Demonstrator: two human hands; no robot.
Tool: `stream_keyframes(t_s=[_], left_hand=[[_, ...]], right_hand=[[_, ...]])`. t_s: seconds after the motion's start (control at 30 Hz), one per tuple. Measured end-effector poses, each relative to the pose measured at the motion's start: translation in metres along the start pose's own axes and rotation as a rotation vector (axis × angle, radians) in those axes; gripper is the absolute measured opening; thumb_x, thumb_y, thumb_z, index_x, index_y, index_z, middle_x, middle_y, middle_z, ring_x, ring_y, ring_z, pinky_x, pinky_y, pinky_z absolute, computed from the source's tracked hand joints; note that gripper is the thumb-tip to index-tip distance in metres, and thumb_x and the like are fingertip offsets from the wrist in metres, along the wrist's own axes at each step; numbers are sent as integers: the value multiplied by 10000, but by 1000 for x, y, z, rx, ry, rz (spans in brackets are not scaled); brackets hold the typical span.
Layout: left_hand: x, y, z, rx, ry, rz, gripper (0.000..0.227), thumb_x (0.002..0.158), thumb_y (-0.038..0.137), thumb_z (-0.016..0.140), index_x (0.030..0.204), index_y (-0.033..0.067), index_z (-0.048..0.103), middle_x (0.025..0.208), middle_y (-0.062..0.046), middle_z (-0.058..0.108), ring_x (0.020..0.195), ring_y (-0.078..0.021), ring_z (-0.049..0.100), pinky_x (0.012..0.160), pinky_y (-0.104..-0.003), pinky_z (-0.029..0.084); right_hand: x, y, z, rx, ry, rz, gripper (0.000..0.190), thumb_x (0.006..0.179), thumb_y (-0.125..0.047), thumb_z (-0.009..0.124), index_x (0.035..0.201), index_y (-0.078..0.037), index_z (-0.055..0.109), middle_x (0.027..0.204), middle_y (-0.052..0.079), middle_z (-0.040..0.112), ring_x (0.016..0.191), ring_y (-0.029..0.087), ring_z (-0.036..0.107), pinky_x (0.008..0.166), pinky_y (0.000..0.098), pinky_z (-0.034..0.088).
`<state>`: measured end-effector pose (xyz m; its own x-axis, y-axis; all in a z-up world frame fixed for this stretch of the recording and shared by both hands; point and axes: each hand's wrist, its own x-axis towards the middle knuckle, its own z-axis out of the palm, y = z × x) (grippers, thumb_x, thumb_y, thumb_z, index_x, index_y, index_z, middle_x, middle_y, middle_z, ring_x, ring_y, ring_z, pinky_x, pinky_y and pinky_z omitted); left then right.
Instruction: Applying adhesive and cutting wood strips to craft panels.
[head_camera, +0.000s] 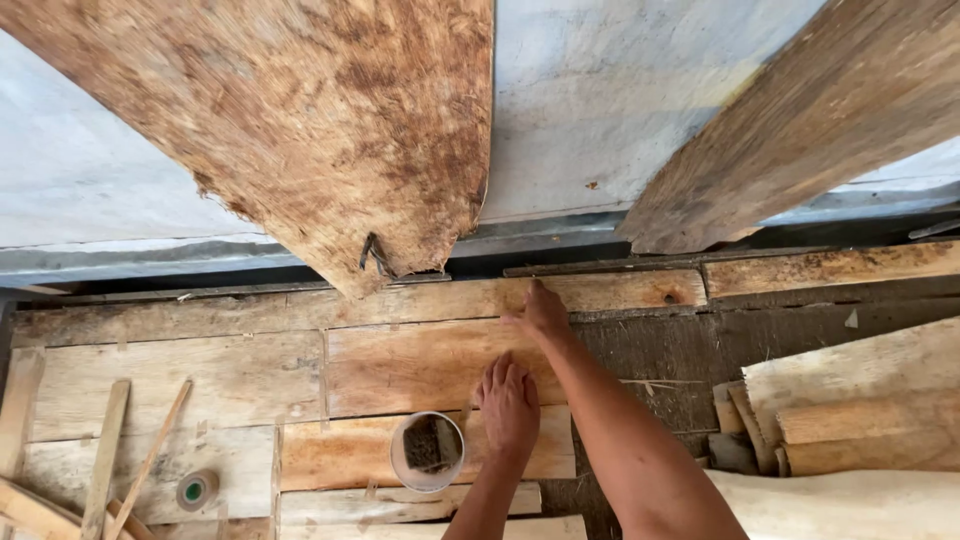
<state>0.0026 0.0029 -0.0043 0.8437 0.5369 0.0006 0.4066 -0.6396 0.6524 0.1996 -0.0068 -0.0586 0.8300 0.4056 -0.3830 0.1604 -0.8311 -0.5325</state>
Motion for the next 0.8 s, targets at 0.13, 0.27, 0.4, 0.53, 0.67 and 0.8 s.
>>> stream_keyframes(t_s=[0.13,0.27,0.4,0.53,0.67,0.8], left_hand=[[1,3,-3,-13,-28,-39,225,1014,227,525,1094,49,637,1437,-146,562,1388,-359,444,1087,-537,328],[-1,0,-5,17,-8,-19,265,1013,228,527,1140,22,634,1443,-153,567,1383,-366,448,1097,-536,328],[-2,-8,7,-8,-11,5,286,1018,234,530,1159,13,645,1457,-167,555,1392,-379,423,1102,-538,324],[-4,-9,0,-17,-28,-6,297,1004,221,535,1169,-2,638,1457,-168,563,1405,-376,424,1105,-536,321],[10,-10,-2,-86,11,-14,287,991,200,542,1166,1,653,1397,-186,610,1367,-373,480,1084,-530,356],[-5,-3,-12,-172,26,34,190,968,135,603,1062,-15,671,1314,-253,648,1322,-428,529,1093,-533,428]], right_hand=[[-1,1,-4,43,-59,64,645,691,-383,940,1085,-4,599,972,176,742,929,295,753,842,424,604],[-2,-8,-3,-35,-1,65,623,646,-360,993,996,-24,602,941,162,708,865,305,715,785,422,582],[11,15,9,104,41,-18,571,633,-295,972,955,-12,595,877,170,717,833,302,733,747,447,576],[5,13,7,111,51,-18,549,736,-398,925,944,-2,606,883,166,739,833,337,731,771,456,573],[33,20,13,-56,151,-118,665,610,-429,981,960,4,617,915,216,700,870,396,697,748,482,564],[7,11,3,-45,77,-43,574,681,-448,937,910,-16,635,913,190,695,854,371,696,733,474,562]])
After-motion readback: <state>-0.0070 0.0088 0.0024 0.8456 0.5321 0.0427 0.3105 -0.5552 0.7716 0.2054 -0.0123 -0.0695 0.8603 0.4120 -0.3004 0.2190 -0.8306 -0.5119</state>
